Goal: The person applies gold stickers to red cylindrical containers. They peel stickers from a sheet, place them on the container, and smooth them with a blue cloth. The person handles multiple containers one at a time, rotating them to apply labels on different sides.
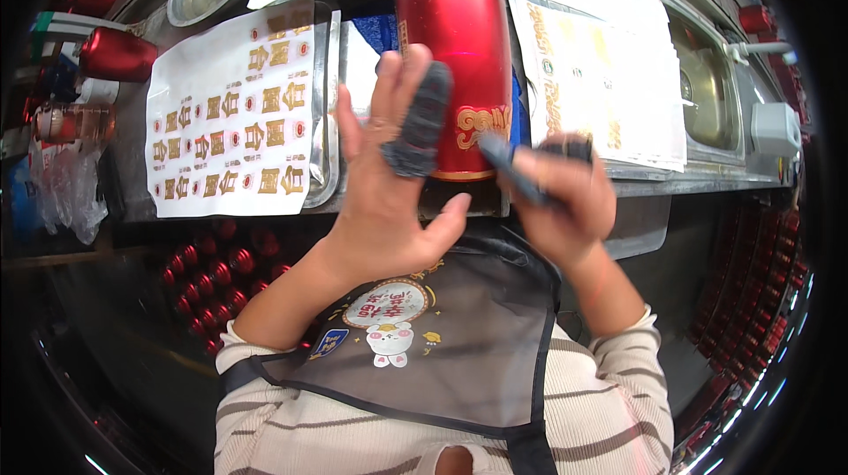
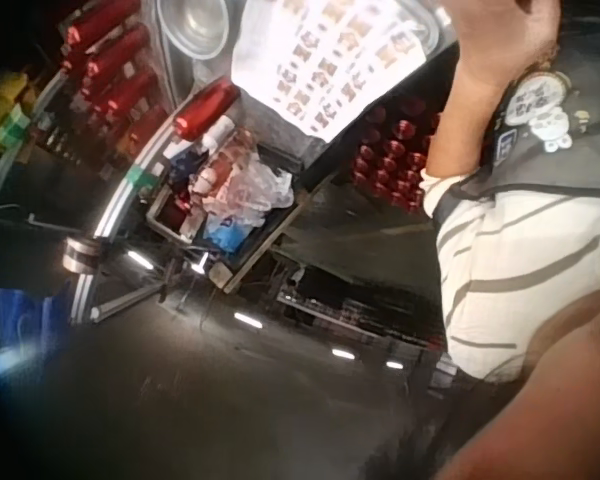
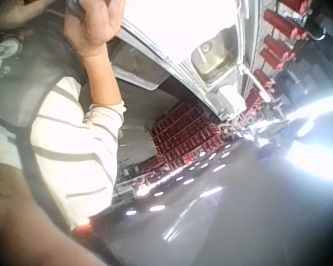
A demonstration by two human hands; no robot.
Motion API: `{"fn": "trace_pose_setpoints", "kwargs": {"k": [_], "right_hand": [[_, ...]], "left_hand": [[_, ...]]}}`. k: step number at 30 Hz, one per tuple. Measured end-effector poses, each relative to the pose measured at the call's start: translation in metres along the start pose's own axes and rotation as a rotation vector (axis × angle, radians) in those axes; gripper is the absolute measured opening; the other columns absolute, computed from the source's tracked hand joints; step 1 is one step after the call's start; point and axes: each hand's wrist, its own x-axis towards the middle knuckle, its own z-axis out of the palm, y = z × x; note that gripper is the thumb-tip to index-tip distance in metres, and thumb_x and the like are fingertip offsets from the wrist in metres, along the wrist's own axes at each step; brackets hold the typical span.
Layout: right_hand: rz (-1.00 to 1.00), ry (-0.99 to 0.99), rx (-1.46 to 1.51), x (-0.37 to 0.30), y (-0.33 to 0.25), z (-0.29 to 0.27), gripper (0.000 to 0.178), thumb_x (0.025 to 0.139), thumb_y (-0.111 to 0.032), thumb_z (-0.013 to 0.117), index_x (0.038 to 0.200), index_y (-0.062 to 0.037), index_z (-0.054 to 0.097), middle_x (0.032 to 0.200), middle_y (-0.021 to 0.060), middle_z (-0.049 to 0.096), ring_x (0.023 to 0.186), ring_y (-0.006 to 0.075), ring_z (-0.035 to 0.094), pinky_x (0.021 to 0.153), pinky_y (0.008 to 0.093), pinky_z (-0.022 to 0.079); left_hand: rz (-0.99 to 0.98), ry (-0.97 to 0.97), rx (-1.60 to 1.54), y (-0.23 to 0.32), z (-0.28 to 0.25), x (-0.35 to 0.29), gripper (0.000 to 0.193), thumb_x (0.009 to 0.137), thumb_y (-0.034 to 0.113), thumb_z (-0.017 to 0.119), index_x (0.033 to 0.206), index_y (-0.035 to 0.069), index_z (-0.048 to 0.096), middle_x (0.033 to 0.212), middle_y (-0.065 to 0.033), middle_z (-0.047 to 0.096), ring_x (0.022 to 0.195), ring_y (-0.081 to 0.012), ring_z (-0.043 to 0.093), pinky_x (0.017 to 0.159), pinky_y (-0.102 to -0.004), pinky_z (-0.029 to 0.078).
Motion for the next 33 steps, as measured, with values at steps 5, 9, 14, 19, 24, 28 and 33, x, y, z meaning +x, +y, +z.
{"fn": "trace_pose_setpoints", "kwargs": {"k": [5, 9, 14, 19, 24, 28, 33], "right_hand": [[0.690, 0.221, 0.457, 0.023, 0.026, 0.008, 0.015, 0.087, -0.007, 0.074, 0.100, -0.0036, 0.069, 0.085, 0.0050, 0.069, 0.080, 0.0083, 0.061, 0.069, 0.0265, 0.052], [0.059, -0.050, 0.084, -0.010, 0.003, -0.006, 0.041, 0.066, 0.007, 0.080, 0.104, -0.0066, 0.072, 0.085, 0.0088, 0.068, 0.072, 0.0245, 0.064, 0.068, 0.0318, 0.052], [0.552, 0.242, 0.189, 0.016, 0.030, 0.002, 0.020, 0.079, -0.001, 0.079, 0.096, -0.0045, 0.069, 0.086, 0.0018, 0.067, 0.072, 0.0114, 0.059, 0.070, 0.0266, 0.050], [0.382, -0.022, 0.210, 0.011, -0.009, -0.004, 0.028, 0.075, 0.003, 0.077, 0.101, -0.0051, 0.071, 0.084, 0.0071, 0.067, 0.073, 0.0166, 0.063, 0.067, 0.0265, 0.051], [-0.063, -0.028, -0.114, 0.000, 0.006, -0.001, 0.018, 0.082, -0.004, 0.078, 0.096, -0.0019, 0.068, 0.080, 0.0057, 0.064, 0.071, 0.0108, 0.059, 0.064, 0.0248, 0.049], [0.746, 0.133, 0.368, 0.022, 0.002, 0.003, 0.028, 0.074, 0.002, 0.082, 0.099, -0.0046, 0.071, 0.078, 0.0042, 0.061, 0.069, 0.0163, 0.059, 0.064, 0.0280, 0.049], [-0.043, -0.195, 0.027, 0.003, -0.004, -0.012, 0.019, 0.085, -0.004, 0.076, 0.103, -0.0039, 0.070, 0.084, 0.0035, 0.064, 0.076, 0.0126, 0.060, 0.066, 0.0268, 0.050]], "left_hand": [[0.039, 0.039, 0.288, -0.005, 0.026, 0.012, 0.087, 0.072, 0.017, 0.082, 0.147, -0.001, 0.041, 0.161, -0.0235, 0.028, 0.152, -0.0408, 0.019, 0.115, -0.0649, 0.009], [-0.027, 0.067, 0.097, -0.012, 0.027, 0.008, 0.096, 0.073, 0.024, 0.085, 0.148, -0.007, 0.034, 0.161, -0.0258, 0.026, 0.149, -0.0427, 0.024, 0.118, -0.0607, 0.008], [-0.162, -0.014, -0.015, -0.011, 0.018, 0.002, 0.108, 0.077, 0.029, 0.085, 0.153, -0.009, 0.018, 0.160, -0.0298, 0.023, 0.146, -0.0448, 0.028, 0.121, -0.0550, 0.007], [-0.175, -0.032, -0.046, -0.028, 0.015, -0.004, 0.111, 0.077, 0.029, 0.086, 0.155, -0.007, 0.015, 0.159, -0.0292, 0.025, 0.145, -0.0450, 0.029, 0.121, -0.0550, 0.011], [-0.236, -0.104, -0.066, -0.030, 0.013, -0.006, 0.096, 0.081, 0.030, 0.082, 0.153, -0.002, 0.025, 0.154, -0.0249, 0.035, 0.145, -0.0415, 0.029, 0.120, -0.0580, 0.009], [-0.281, -0.176, -0.075, -0.030, 0.008, -0.004, 0.076, 0.082, 0.030, 0.079, 0.144, 0.005, 0.045, 0.148, -0.0168, 0.047, 0.146, -0.0375, 0.030, 0.119, -0.0608, 0.004], [-0.134, 0.019, 0.025, -0.008, 0.014, 0.010, 0.080, 0.073, 0.034, 0.086, 0.139, 0.005, 0.052, 0.146, -0.0215, 0.048, 0.147, -0.0416, 0.029, 0.118, -0.0617, 0.002]]}}
